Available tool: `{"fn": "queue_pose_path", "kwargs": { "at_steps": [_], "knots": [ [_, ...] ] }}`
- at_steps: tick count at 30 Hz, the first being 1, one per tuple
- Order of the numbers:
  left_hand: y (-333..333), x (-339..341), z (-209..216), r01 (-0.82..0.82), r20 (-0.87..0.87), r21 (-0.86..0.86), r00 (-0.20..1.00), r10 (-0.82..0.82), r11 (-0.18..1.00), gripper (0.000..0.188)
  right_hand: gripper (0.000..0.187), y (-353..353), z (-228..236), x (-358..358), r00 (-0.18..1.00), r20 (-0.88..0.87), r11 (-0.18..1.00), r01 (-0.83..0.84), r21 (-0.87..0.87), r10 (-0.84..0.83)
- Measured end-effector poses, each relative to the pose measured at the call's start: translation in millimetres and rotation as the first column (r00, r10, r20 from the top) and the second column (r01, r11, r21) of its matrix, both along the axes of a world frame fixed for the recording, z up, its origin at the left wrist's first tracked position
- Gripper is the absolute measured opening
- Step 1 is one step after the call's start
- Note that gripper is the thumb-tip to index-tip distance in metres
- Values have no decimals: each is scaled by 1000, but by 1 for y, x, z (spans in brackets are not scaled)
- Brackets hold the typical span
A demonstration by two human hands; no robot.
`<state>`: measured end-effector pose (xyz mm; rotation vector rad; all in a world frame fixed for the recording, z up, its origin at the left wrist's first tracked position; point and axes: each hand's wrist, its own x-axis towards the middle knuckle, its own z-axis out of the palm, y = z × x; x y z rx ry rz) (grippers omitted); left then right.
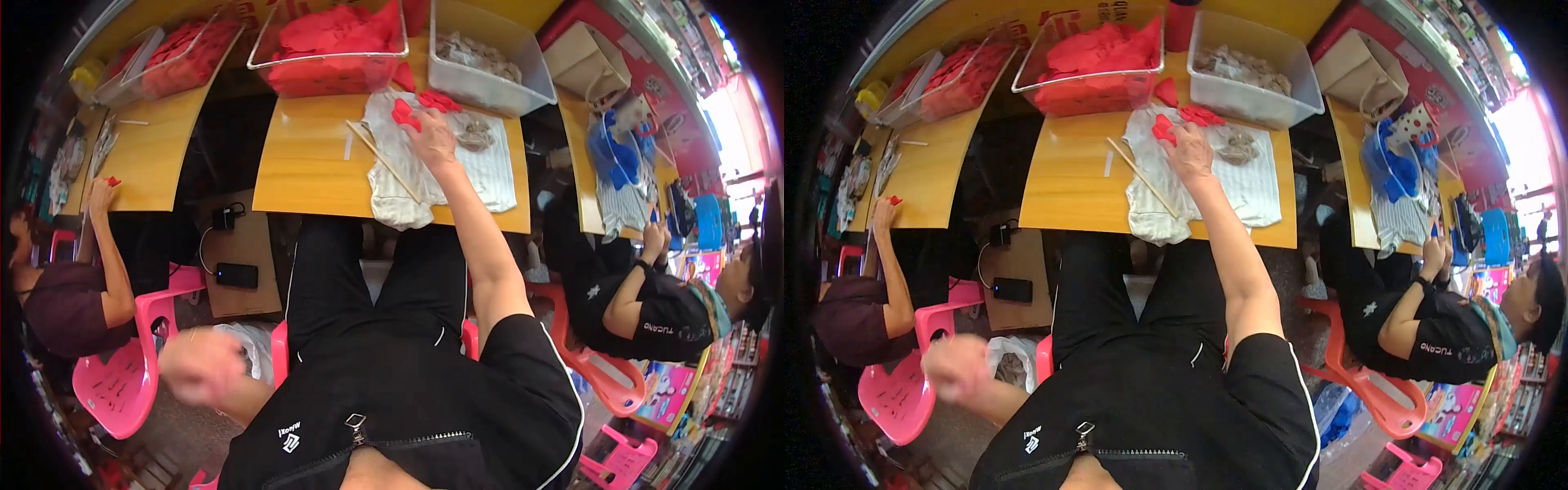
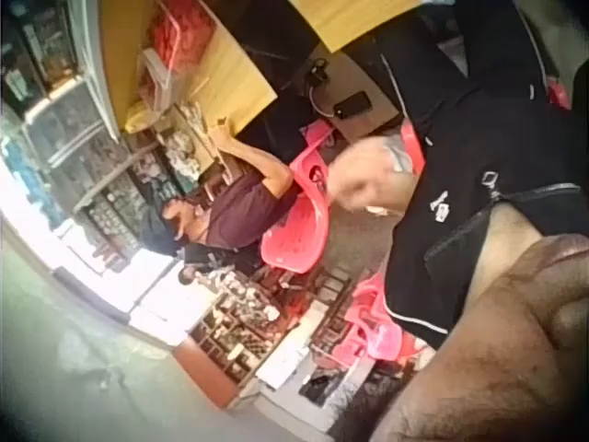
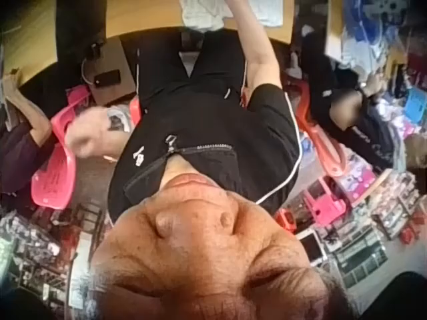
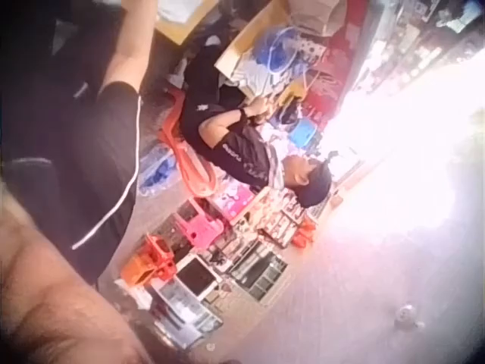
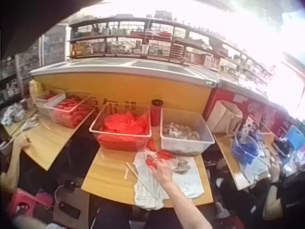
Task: Assembling small decorative items using red fabric pieces and a wooden stick.
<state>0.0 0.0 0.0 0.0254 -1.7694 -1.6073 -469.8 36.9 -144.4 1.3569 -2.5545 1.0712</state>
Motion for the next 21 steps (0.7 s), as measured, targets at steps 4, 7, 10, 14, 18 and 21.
{"fn": "queue_pose_path", "kwargs": {
  "at_steps": [4, 7, 10, 14, 18, 21],
  "knots": [
    [-8, -28, -19, -277, 292, 422, 943, 160, 863, 8, 24, -22, -16, -1, 936, -352, 995, 62, 74, -32],
    [-1, -54, -56, -306, 329, 600, 937, 120, 739, 7, 21, -21, -6, 7, 985, -167, 999, 48, -5, -48],
    [3, -93, -81, -248, 321, 727, 947, 3, 641, 10, 19, -1, 16, 43, 820, 561, 970, 31, -240, 113],
    [4, -159, -89, -160, 185, 864, 983, -5, 478, 28, 10, 42, 45, 118, 172, 907, 918, 39, -395, 383],
    [0, -171, -104, -93, 116, 900, 993, -29, 426, 22, 14, 65, 53, 164, 200, 914, 936, -71, -345, 352],
    [-3, -156, -113, -115, 125, 917, 992, -3, 383, 17, 18, 50, 35, 139, 641, 716, 942, -33, -334, 276]
  ]
}}
